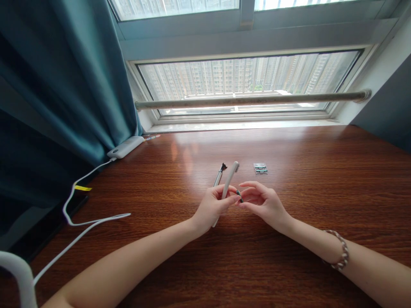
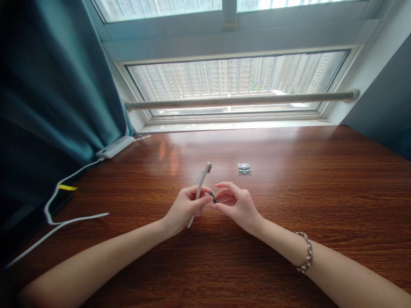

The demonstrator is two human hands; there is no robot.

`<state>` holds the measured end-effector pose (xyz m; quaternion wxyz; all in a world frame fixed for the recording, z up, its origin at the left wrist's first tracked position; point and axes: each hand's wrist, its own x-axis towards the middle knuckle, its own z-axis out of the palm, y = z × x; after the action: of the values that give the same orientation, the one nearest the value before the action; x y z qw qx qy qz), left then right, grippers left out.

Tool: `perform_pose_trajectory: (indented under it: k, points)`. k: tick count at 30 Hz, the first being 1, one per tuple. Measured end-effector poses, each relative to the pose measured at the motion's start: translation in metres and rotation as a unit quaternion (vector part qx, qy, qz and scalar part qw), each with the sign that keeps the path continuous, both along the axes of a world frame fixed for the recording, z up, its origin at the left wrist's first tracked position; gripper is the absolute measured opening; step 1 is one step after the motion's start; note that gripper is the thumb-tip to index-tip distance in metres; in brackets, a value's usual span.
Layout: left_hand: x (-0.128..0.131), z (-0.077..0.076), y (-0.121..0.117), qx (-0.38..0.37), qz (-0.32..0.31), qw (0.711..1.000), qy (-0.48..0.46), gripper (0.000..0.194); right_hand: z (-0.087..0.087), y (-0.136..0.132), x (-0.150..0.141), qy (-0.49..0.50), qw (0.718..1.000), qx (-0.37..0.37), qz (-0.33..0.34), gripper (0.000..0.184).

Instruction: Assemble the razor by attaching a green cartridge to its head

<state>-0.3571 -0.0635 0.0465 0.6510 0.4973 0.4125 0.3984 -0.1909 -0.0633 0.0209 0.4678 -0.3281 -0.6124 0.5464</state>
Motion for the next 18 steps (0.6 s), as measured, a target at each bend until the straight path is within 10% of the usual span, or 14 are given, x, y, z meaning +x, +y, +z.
perform_pose_trajectory:
  k: [18]
  points:
    - [-0.001, -0.005, -0.001, 0.029, -0.096, 0.992, 0.074, 0.035, 0.0, 0.017, 0.01, 0.02, 0.987, -0.005, -0.158, 0.021]
